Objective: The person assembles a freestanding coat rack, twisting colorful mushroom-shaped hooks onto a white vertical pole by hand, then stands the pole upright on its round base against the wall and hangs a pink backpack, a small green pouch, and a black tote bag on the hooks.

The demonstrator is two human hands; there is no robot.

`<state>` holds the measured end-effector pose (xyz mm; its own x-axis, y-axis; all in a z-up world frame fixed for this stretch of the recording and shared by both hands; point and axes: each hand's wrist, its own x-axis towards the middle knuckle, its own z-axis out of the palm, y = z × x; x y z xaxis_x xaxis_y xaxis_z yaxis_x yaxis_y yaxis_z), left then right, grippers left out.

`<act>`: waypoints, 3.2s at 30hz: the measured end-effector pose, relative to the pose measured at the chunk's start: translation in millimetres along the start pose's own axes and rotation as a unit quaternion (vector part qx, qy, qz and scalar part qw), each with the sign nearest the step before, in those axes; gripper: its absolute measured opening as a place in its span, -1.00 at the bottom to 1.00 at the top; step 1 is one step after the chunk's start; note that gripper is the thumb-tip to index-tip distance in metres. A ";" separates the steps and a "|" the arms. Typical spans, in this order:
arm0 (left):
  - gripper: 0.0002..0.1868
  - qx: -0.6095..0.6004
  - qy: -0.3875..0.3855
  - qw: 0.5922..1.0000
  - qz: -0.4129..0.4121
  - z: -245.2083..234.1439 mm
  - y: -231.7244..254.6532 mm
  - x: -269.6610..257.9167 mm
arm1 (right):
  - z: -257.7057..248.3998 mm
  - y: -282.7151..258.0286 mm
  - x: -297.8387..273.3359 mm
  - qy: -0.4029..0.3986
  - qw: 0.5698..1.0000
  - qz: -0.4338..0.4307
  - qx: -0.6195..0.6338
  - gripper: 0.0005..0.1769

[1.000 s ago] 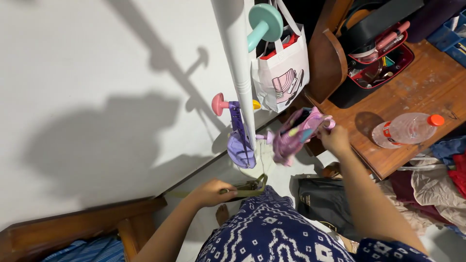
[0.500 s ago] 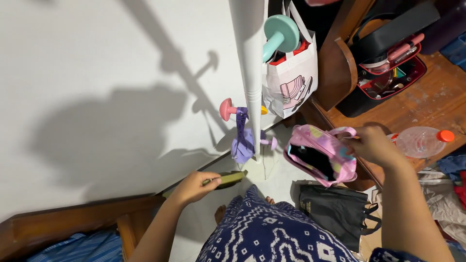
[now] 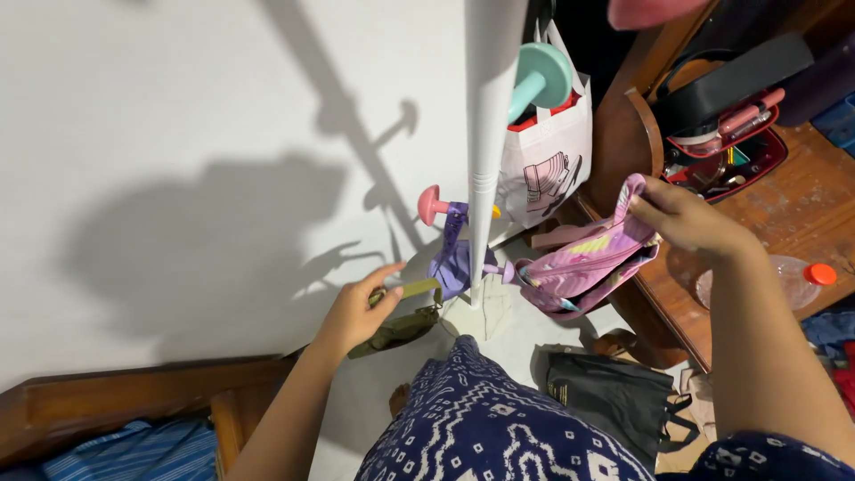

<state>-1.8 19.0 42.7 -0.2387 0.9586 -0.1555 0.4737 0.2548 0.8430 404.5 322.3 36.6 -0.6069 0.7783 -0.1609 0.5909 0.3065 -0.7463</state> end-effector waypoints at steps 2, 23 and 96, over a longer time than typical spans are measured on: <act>-0.52 -0.040 0.009 0.999 -0.017 -3.3 5.1 6.5 | 5.0 -11.3 18.3 0.014 0.995 -0.088 -0.048 -0.70; -0.46 0.111 0.156 0.981 -0.030 159.9 13.1 88.3 | 100.2 12.4 36.4 -0.058 0.991 -0.106 -0.065 -0.58; -0.69 -0.056 -0.222 0.964 0.133 -99.4 -134.9 -81.6 | 287.8 -225.2 -96.7 0.253 0.939 -0.018 0.231 -0.71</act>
<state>-130.6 -106.3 -7.2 0.2774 0.9544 -0.1107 0.3674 0.0011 0.9301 177.2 20.3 34.4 -0.2221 0.9688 0.1096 0.2099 0.1573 -0.9650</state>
